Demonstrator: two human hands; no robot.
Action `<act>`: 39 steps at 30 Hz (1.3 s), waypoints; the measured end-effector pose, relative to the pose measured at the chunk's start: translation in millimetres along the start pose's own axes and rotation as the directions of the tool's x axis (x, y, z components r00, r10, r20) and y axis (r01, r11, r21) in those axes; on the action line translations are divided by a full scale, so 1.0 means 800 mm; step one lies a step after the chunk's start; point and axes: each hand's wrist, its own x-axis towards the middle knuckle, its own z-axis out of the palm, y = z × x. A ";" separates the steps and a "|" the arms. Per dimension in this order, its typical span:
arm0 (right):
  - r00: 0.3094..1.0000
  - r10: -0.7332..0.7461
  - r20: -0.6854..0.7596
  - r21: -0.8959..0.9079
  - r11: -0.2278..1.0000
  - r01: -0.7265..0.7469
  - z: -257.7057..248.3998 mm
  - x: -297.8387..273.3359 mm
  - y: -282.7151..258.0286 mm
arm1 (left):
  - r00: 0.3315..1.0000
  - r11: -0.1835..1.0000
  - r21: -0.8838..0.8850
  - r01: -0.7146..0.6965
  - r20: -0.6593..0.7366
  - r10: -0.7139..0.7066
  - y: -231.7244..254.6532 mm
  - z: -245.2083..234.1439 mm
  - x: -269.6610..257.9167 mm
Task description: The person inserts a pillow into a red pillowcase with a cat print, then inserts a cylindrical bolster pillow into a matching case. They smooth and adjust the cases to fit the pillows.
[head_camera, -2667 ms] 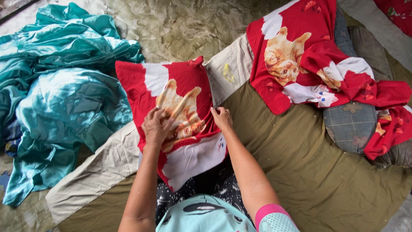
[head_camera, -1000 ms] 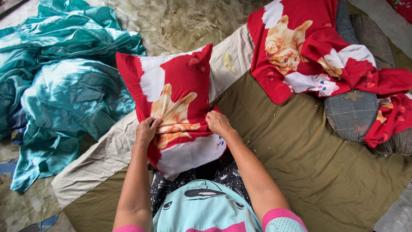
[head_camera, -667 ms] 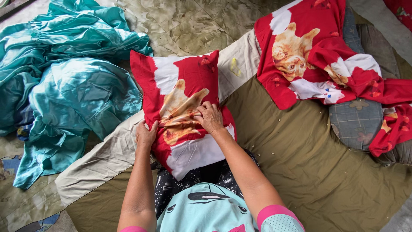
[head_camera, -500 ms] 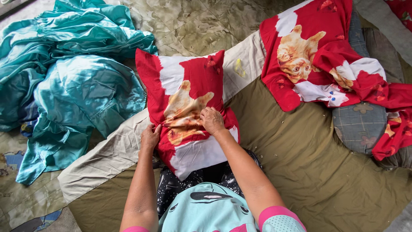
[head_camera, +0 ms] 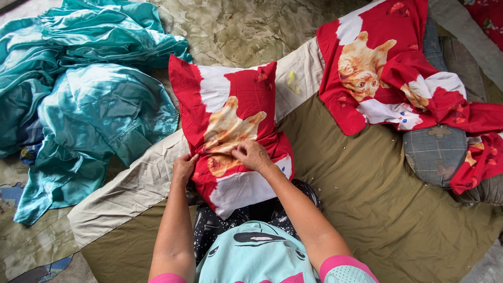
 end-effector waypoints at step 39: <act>0.871 0.306 -0.385 0.760 0.640 0.111 0.002 0.193 0.065 | 0.921 0.375 -0.904 -0.206 -0.050 0.385 0.136 -0.022 -0.004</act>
